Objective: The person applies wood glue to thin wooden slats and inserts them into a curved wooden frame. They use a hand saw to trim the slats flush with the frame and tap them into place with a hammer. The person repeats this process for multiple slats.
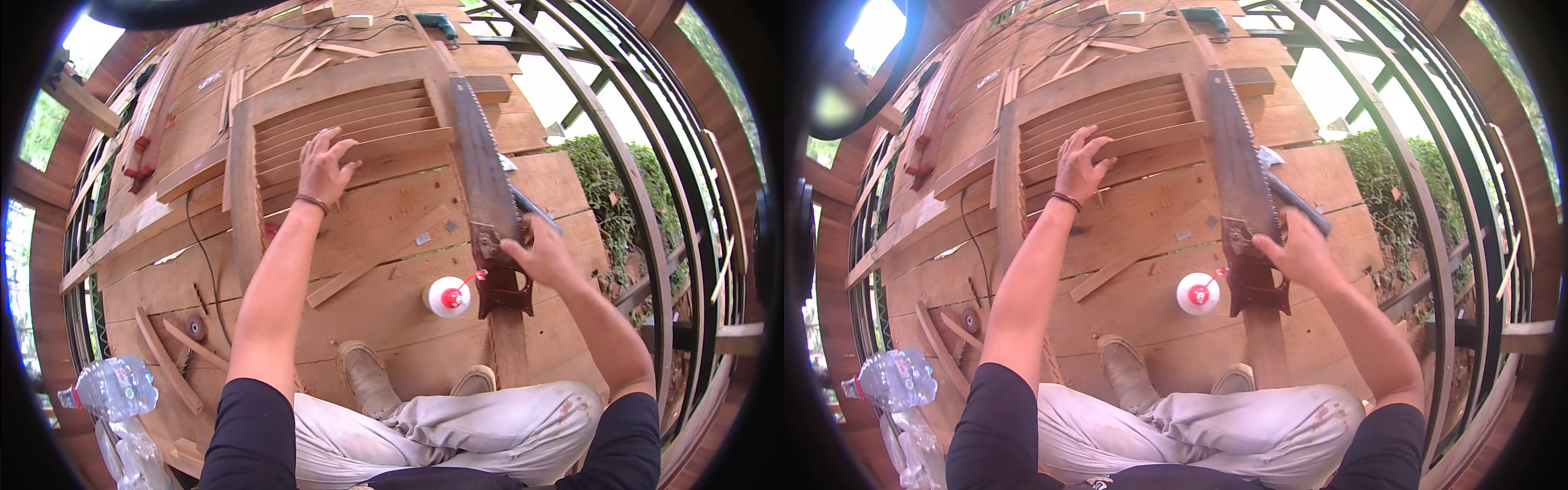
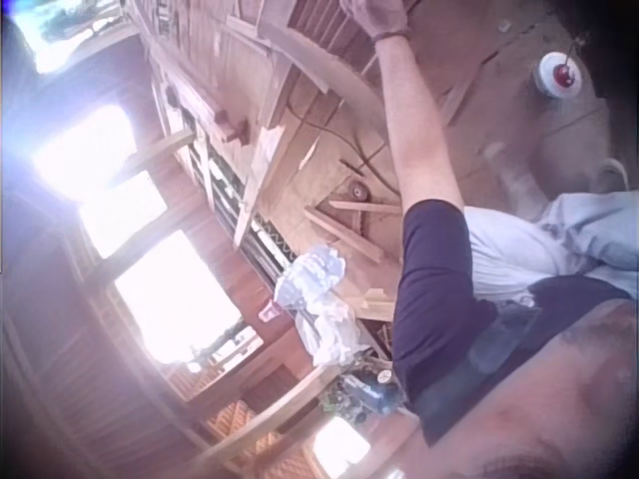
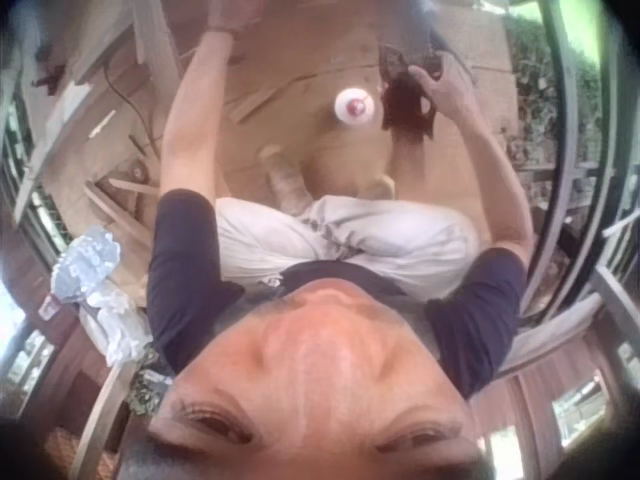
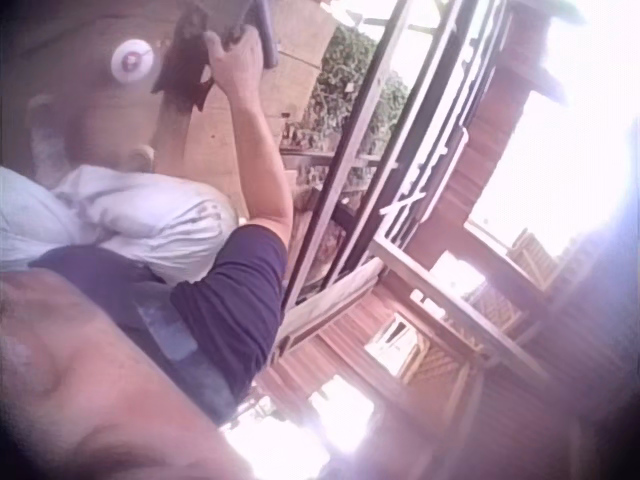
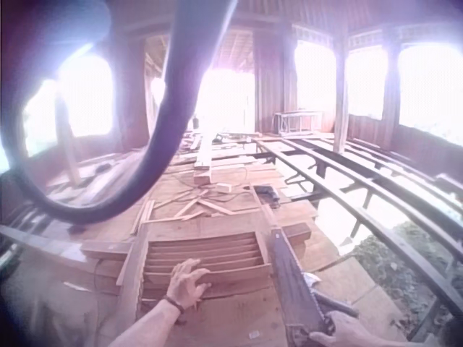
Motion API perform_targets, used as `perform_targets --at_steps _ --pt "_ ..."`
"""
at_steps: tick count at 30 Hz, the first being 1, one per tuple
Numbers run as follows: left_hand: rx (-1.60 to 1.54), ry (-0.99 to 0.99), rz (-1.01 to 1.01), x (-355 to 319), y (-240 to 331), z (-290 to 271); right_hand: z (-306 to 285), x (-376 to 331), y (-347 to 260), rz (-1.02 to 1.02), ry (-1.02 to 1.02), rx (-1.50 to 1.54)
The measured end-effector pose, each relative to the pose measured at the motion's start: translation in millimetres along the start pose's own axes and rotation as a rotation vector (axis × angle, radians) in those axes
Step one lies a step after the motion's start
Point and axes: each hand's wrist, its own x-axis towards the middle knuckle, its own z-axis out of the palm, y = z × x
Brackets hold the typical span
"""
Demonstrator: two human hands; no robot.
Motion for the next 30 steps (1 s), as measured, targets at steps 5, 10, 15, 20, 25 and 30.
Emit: perform_targets --at_steps 5,10,15,20,25,30 --pt "0.023 -0.106 -0.059 4 6 3 4 -35 11 0.286 -0.191 0.662" --pt "-0.002 -0.229 -0.128 9 1 -1 -8 -46 34 0.243 0.048 0.844" --pt "-0.026 -0.246 -0.120 13 4 -5 -32 -118 119 0.386 0.360 0.689" --pt "0.018 -0.254 -0.102 8 -1 -9 12 -243 194 0.693 0.444 0.693" --pt "-0.028 -0.198 -0.108 13 2 5 80 -347 326 0.543 0.370 0.455" --pt "-0.017 -0.207 -0.124 4 -3 1 53 -306 310 0.572 -0.133 -0.121"
